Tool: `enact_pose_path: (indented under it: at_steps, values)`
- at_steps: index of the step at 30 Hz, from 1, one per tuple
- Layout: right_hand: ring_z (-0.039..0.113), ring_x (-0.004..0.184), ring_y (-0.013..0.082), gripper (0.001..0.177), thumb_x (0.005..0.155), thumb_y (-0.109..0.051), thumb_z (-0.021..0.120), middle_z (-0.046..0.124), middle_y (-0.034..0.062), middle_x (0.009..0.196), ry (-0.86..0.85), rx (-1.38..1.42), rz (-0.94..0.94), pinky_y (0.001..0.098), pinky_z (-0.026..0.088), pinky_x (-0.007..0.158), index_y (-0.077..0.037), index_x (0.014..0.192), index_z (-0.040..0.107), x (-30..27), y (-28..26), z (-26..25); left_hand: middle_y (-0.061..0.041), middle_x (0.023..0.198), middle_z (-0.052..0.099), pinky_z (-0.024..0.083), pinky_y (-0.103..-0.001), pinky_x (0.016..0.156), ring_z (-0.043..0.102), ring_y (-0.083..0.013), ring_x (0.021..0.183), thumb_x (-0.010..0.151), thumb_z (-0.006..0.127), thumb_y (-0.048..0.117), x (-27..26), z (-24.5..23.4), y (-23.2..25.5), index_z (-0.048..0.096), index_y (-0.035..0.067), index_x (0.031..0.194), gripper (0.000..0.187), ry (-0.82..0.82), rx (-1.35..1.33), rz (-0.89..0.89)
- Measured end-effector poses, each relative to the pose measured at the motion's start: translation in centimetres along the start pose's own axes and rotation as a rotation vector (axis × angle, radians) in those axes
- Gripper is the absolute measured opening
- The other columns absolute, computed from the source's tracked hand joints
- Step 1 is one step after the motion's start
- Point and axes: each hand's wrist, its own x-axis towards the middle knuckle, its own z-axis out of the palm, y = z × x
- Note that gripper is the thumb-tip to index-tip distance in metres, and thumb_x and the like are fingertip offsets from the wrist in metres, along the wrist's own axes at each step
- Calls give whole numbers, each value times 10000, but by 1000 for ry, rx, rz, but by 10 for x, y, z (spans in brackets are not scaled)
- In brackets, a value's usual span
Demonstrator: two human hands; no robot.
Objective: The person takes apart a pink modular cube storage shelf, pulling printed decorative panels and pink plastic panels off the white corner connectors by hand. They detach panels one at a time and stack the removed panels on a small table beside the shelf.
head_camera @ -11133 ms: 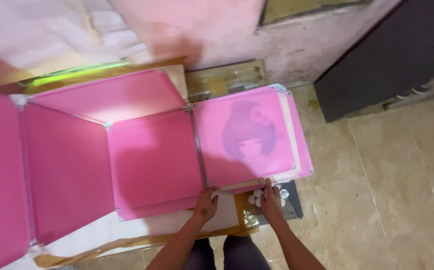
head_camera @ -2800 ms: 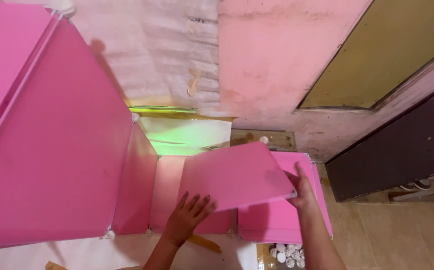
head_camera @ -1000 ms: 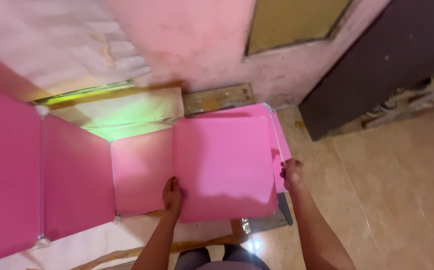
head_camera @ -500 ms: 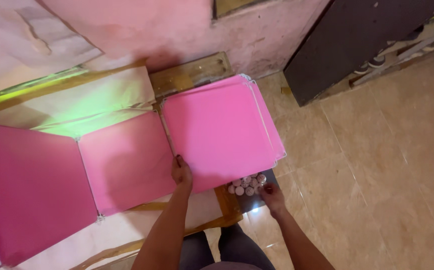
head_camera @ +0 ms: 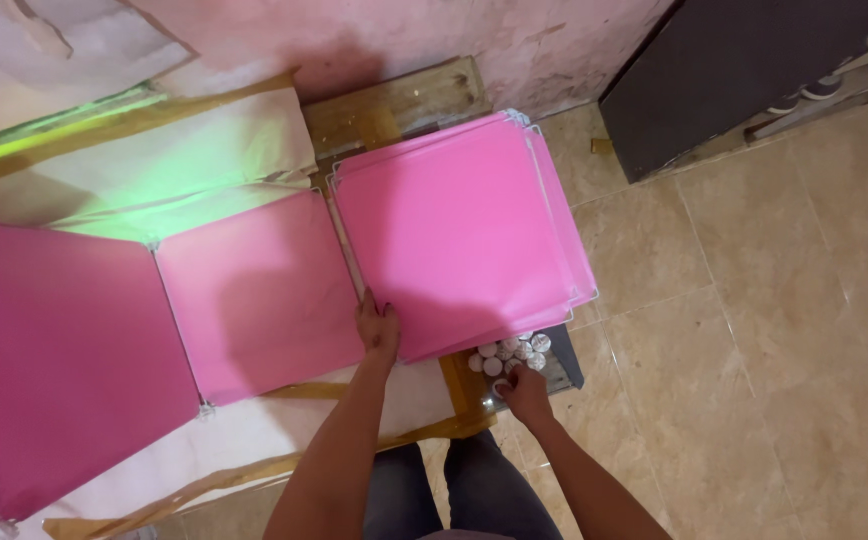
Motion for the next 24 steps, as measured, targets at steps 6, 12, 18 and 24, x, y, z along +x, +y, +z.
enact_pose_path:
  at_steps: [6, 12, 18, 24]
  values:
    - [704, 824, 398, 193, 744, -127, 793, 721, 203, 823, -2, -24, -35, 464, 560, 744, -2, 858, 701, 4, 1, 4, -282, 1466, 415, 436, -429, 1084, 478, -430, 1302, 878, 624, 56, 2, 6, 11, 474, 24, 1487, 628, 48, -2, 68]
    - [683, 833, 408, 150, 788, -86, 717, 699, 215, 868, 76, 9, -140, 468, 546, 754, 2, 908, 700, 2, -10, 1, -256, 1415, 489, 452, -452, 1085, 511, -432, 1280, 864, 650, 43, -6, 7, 16, 578, 6, 1400, 541, 54, 4, 269]
    - [664, 874, 391, 124, 851, -103, 678, 692, 201, 885, 35, -47, -311, 472, 522, 786, -6, 923, 708, 24, -61, 0, -210, 1395, 536, 467, -437, 1081, 537, -406, 1263, 834, 660, 81, -23, 3, -3, 636, 46, 1318, 486, 12, 41, 286]
    - [730, 811, 270, 173, 924, -136, 646, 753, 161, 910, -244, 83, -206, 387, 573, 777, -26, 1040, 712, 32, -123, 16, -250, 1376, 532, 406, -476, 1105, 491, -424, 1295, 821, 729, 181, -39, -45, -46, 645, 53, 1307, 510, 193, 127, -30]
